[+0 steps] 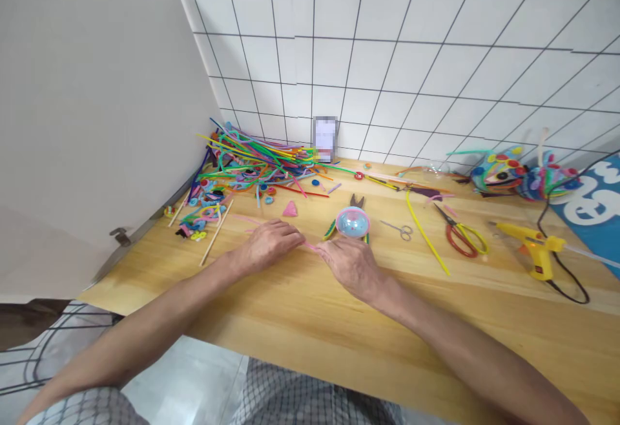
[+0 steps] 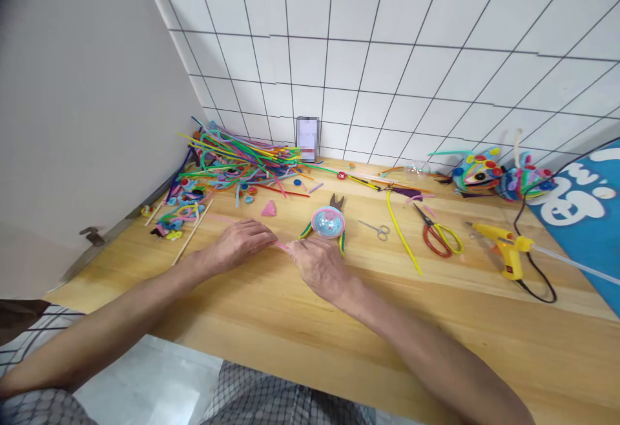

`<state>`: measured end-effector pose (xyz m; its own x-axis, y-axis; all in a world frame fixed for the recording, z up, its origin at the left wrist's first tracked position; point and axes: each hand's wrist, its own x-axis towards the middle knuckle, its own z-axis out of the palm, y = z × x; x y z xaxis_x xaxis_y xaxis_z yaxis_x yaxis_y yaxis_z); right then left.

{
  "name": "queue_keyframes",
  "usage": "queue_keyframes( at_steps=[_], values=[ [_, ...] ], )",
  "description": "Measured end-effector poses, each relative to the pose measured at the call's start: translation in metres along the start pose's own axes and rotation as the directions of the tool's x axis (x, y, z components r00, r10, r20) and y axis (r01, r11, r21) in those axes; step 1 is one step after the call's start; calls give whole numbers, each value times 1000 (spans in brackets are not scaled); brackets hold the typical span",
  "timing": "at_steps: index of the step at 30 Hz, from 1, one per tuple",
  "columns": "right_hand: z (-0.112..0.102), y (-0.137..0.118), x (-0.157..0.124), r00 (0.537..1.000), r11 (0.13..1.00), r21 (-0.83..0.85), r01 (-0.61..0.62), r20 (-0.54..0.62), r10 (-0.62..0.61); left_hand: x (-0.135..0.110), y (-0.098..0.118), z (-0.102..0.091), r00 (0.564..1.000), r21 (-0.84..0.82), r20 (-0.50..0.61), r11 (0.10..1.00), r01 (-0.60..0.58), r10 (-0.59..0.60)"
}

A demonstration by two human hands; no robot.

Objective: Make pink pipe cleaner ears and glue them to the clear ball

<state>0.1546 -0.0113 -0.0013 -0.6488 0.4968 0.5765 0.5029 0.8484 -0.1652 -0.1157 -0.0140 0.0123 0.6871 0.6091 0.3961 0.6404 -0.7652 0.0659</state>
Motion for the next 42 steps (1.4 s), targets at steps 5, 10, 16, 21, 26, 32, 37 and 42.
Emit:
queue_keyframes(
  at_steps=[5,10,16,21,26,32,37,42],
  values=[
    [9,0,-3,994,997,45,-70,87,66,-2,-3,7,1000,24,-22,1000,-7,7],
    [-1,11,-10,990,999,-14,-35,136,36,-3,-14,11,999,35,-11,998,-43,44],
    [-29,18,-27,987,995,17,-100,127,97,-13,-28,12,1000,45,-16,999,-3,3],
    [-25,-1,-35,982,992,76,-99,171,85,-13,-12,20,995,-9,-75,998,-59,58],
    [-18,-8,-40,972,988,150,-32,235,-4,-11,8,16,987,-137,-127,984,-114,97],
    [-25,-11,-37,980,973,221,-66,200,21,-9,18,11,991,-231,-116,968,-94,69],
    [-23,-8,-34,972,959,282,7,224,-73,-9,25,13,999,-295,-28,955,-38,31],
    [-10,-2,-48,969,949,314,-23,240,-56,-9,29,15,1000,-344,19,939,-11,19]
  ],
)
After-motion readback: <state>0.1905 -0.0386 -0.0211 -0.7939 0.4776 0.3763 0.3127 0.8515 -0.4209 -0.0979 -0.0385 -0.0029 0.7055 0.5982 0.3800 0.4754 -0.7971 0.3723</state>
